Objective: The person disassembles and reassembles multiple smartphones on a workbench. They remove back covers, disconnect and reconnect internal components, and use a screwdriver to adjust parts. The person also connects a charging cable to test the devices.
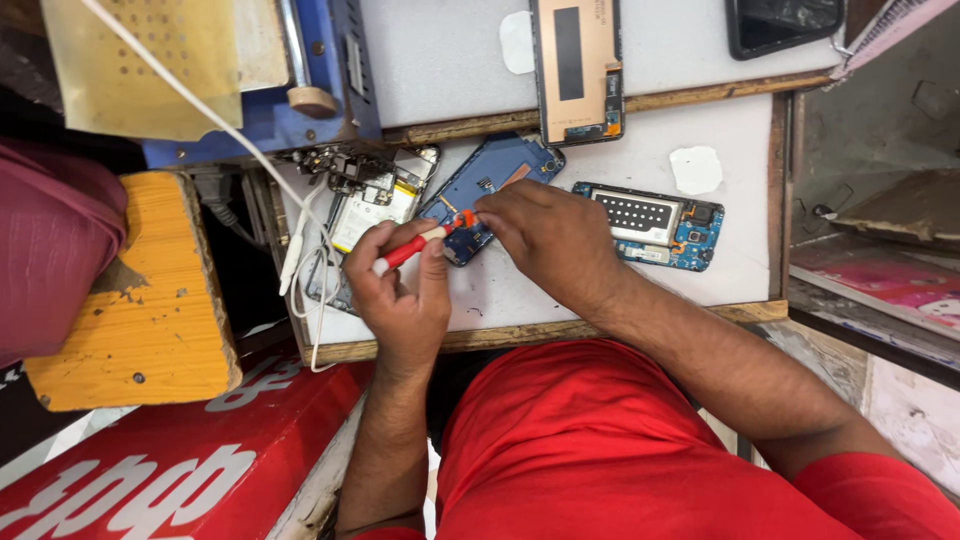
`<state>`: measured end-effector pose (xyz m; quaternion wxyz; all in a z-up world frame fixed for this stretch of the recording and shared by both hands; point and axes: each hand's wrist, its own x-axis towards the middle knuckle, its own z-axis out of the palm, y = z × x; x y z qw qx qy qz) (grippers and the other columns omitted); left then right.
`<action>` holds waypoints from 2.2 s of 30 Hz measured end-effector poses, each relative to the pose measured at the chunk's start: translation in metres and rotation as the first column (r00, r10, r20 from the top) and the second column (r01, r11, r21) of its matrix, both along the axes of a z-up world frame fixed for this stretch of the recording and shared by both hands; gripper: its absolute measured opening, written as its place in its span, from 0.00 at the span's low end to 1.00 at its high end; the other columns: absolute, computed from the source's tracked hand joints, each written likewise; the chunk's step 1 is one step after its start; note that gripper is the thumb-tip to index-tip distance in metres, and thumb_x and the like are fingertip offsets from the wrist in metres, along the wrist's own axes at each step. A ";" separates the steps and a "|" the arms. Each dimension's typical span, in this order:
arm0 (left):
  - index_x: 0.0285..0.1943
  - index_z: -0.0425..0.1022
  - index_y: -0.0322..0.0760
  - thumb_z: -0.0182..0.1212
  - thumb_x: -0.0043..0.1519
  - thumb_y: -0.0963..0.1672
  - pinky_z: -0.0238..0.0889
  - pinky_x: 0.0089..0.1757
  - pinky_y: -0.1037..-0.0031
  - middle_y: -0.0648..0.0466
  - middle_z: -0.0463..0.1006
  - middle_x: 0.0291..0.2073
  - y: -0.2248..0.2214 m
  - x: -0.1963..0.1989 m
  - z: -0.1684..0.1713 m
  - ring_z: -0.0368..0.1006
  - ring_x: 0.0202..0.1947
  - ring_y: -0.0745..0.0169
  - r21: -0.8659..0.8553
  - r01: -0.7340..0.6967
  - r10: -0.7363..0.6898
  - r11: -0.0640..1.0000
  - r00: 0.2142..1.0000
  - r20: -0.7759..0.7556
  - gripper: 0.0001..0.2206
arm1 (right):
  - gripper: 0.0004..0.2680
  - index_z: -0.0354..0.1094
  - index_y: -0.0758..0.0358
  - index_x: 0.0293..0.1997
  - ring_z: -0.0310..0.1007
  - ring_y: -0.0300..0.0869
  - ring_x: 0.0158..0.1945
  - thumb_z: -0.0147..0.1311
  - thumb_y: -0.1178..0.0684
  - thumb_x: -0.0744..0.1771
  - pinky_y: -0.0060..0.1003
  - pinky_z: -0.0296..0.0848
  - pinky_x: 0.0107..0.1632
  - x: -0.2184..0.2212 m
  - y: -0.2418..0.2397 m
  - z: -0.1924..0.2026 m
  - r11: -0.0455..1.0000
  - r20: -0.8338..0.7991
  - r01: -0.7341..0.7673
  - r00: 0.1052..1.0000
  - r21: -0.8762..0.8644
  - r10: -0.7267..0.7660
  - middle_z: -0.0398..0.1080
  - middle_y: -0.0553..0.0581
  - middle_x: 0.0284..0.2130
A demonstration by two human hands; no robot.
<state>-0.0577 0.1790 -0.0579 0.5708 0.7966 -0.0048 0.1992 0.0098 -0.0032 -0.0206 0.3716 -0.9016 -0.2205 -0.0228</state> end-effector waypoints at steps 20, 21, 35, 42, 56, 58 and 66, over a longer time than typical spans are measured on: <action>0.60 0.74 0.33 0.60 0.61 0.37 0.76 0.37 0.65 0.44 0.80 0.47 -0.032 0.002 0.027 0.81 0.37 0.48 0.284 0.428 -0.315 0.858 0.875 -0.368 0.17 | 0.13 0.72 0.61 0.61 0.77 0.40 0.42 0.63 0.60 0.69 0.34 0.77 0.44 -0.063 -0.181 0.003 0.908 -0.125 0.357 0.913 -0.218 -0.389 0.76 0.60 0.49; 0.58 0.75 0.33 0.62 0.61 0.38 0.76 0.37 0.64 0.46 0.80 0.47 -0.042 0.006 0.026 0.81 0.36 0.47 0.316 0.459 -0.325 0.831 0.860 -0.393 0.15 | 0.14 0.72 0.61 0.61 0.77 0.43 0.43 0.63 0.60 0.68 0.38 0.77 0.45 -0.066 -0.181 0.005 0.906 -0.109 0.341 0.920 -0.251 -0.376 0.76 0.60 0.48; 0.56 0.74 0.32 0.62 0.63 0.40 0.78 0.41 0.68 0.43 0.81 0.47 -0.099 -0.011 0.023 0.83 0.41 0.49 0.186 0.634 -0.496 0.751 0.726 -0.476 0.13 | 0.17 0.67 0.65 0.67 0.72 0.50 0.47 0.55 0.65 0.68 0.43 0.74 0.51 -0.070 -0.174 0.001 0.904 -0.151 0.394 0.896 -0.164 -0.418 0.73 0.63 0.46; 0.55 0.74 0.31 0.63 0.65 0.40 0.75 0.41 0.66 0.44 0.79 0.42 -0.066 0.009 0.027 0.80 0.40 0.50 0.560 0.466 -0.256 0.685 0.874 -0.414 0.11 | 0.17 0.63 0.66 0.68 0.76 0.46 0.54 0.48 0.68 0.69 0.37 0.76 0.51 -0.064 -0.184 -0.003 0.923 -0.218 0.381 0.898 -0.049 -0.383 0.72 0.62 0.54; 0.56 0.78 0.33 0.73 0.59 0.46 0.68 0.45 0.64 0.48 0.75 0.51 -0.080 -0.002 0.039 0.71 0.47 0.52 0.686 0.446 -0.293 0.575 0.895 -0.336 0.19 | 0.18 0.59 0.69 0.68 0.76 0.43 0.51 0.43 0.72 0.69 0.32 0.71 0.44 -0.072 -0.191 -0.028 0.906 -0.198 0.413 0.899 0.095 -0.390 0.70 0.65 0.62; 0.57 0.78 0.32 0.74 0.57 0.47 0.66 0.46 0.61 0.50 0.75 0.51 -0.095 -0.004 0.034 0.69 0.48 0.51 0.675 0.427 -0.280 0.601 0.904 -0.323 0.22 | 0.16 0.57 0.70 0.68 0.75 0.42 0.53 0.42 0.72 0.71 0.33 0.74 0.53 -0.073 -0.192 -0.032 0.897 -0.185 0.392 0.915 0.203 -0.358 0.69 0.66 0.62; 0.60 0.77 0.32 0.75 0.55 0.49 0.60 0.49 0.57 0.51 0.74 0.53 -0.109 -0.008 0.017 0.66 0.51 0.52 0.665 0.418 -0.246 0.619 0.907 -0.341 0.26 | 0.17 0.56 0.71 0.70 0.75 0.42 0.51 0.39 0.73 0.72 0.33 0.75 0.58 -0.079 -0.200 -0.044 0.862 -0.183 0.406 0.913 0.302 -0.365 0.71 0.69 0.59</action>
